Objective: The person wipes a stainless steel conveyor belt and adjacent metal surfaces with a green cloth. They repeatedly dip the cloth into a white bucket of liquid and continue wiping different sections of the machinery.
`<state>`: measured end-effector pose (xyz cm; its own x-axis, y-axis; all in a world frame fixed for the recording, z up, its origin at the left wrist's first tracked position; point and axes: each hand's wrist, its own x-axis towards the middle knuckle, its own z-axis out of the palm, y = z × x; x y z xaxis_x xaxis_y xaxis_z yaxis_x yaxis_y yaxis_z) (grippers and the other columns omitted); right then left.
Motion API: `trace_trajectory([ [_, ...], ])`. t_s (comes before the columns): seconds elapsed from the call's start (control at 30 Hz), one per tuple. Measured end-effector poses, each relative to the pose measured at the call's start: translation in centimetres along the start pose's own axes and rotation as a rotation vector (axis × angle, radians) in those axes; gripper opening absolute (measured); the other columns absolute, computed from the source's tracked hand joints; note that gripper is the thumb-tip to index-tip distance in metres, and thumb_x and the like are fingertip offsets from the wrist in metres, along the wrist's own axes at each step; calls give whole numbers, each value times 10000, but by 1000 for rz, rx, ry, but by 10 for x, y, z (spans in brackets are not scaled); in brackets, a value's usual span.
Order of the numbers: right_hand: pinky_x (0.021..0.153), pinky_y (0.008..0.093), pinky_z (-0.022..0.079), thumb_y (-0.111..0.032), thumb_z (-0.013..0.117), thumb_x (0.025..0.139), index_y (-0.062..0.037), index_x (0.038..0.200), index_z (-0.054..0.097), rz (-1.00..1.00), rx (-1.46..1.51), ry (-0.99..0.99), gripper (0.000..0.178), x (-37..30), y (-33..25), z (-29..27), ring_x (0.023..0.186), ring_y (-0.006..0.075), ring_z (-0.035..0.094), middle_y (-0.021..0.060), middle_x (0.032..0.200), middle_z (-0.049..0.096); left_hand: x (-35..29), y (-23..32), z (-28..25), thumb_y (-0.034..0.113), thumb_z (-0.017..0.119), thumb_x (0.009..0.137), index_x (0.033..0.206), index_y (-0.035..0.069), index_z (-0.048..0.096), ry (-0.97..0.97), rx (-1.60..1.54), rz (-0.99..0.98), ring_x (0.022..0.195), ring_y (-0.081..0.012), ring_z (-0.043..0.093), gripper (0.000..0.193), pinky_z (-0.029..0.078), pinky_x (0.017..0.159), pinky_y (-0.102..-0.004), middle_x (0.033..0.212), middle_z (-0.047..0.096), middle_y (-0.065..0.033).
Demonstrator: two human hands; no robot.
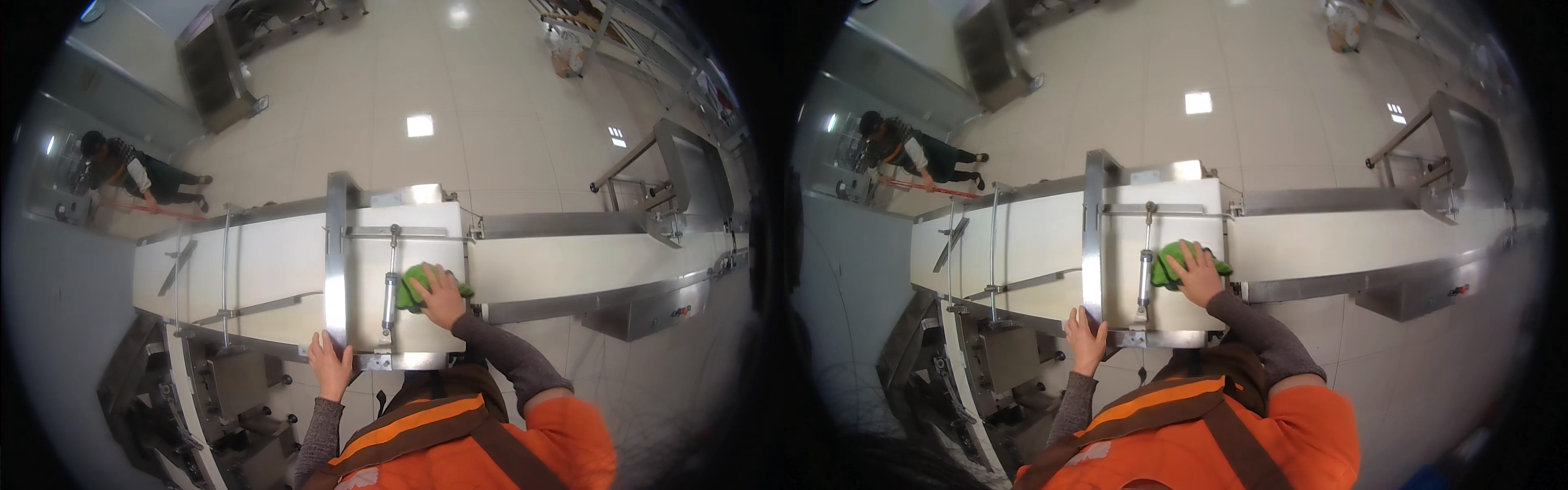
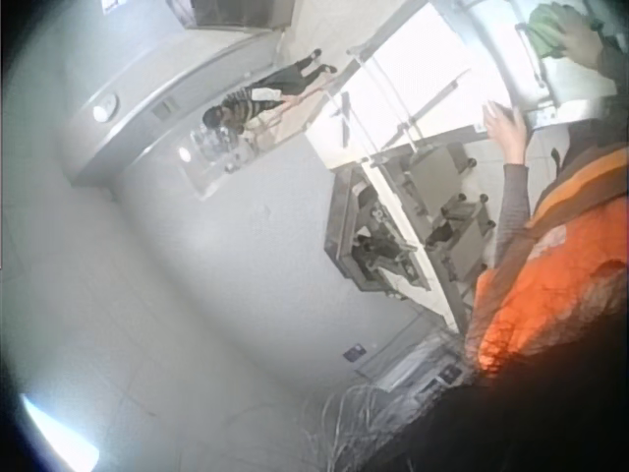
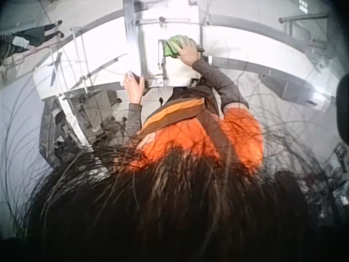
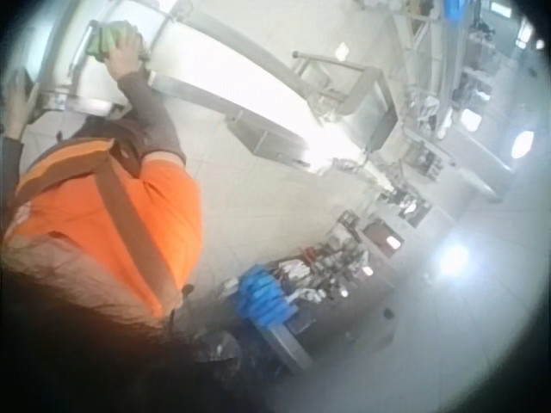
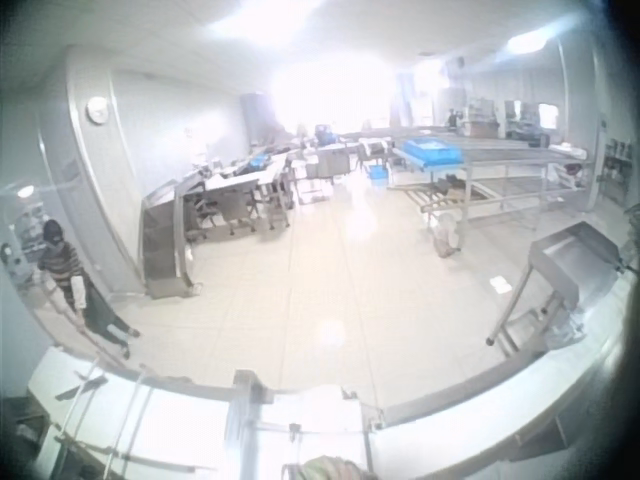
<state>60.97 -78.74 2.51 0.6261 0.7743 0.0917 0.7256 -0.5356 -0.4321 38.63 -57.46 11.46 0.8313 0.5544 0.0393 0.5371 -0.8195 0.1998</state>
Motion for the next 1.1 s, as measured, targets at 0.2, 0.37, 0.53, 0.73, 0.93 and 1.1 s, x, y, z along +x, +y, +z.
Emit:
trace_trajectory([
  [0.2,954,567,360,-162,643,745,-78,1124,589,-201,-3,32,391,-8,-41,34,1241,466,405,248,1434,383,2,9,-4,219,700,817,1388,-73,372,-193,113,-17,1144,-347,500,721,371,941,-475,1228,571,-177],
  [0.37,924,477,382,-147,611,762,-90,1022,596,-333,-20,5,268,-50,-66,39,1192,421,456,227,1373,451,10,9,-3,223,688,811,1355,-90,401,-216,193,12,1091,-338,525,691,378,938,-466,1216,573,-173],
  [0.53,793,402,434,-161,607,765,-159,1060,612,-432,3,4,296,-77,-61,25,1073,342,526,168,1335,499,23,13,0,236,697,794,1332,-98,417,-230,216,29,1044,-335,548,692,410,894,-457,1135,605,-179],
  [0.73,719,380,445,-171,591,778,-238,1094,625,-334,10,11,324,-122,-8,-2,998,311,546,120,1271,527,25,12,-2,205,706,775,1324,-111,417,-282,239,1,1010,-364,558,696,426,879,-471,1113,607,-216],
  [0.93,734,408,485,-135,585,780,-267,1075,644,38,-98,134,329,-129,80,-58,950,329,555,121,1231,515,31,0,16,192,712,767,1359,-139,352,-318,231,22,1012,-397,547,768,432,883,-476,1144,590,-243],
  [1.1,730,416,540,-172,630,786,-305,1071,639,262,-168,242,315,-213,172,-73,900,328,602,99,1226,535,30,-5,14,192,719,760,1366,-140,345,-321,285,40,978,-395,569,786,451,866,-461,1151,594,-249],
])
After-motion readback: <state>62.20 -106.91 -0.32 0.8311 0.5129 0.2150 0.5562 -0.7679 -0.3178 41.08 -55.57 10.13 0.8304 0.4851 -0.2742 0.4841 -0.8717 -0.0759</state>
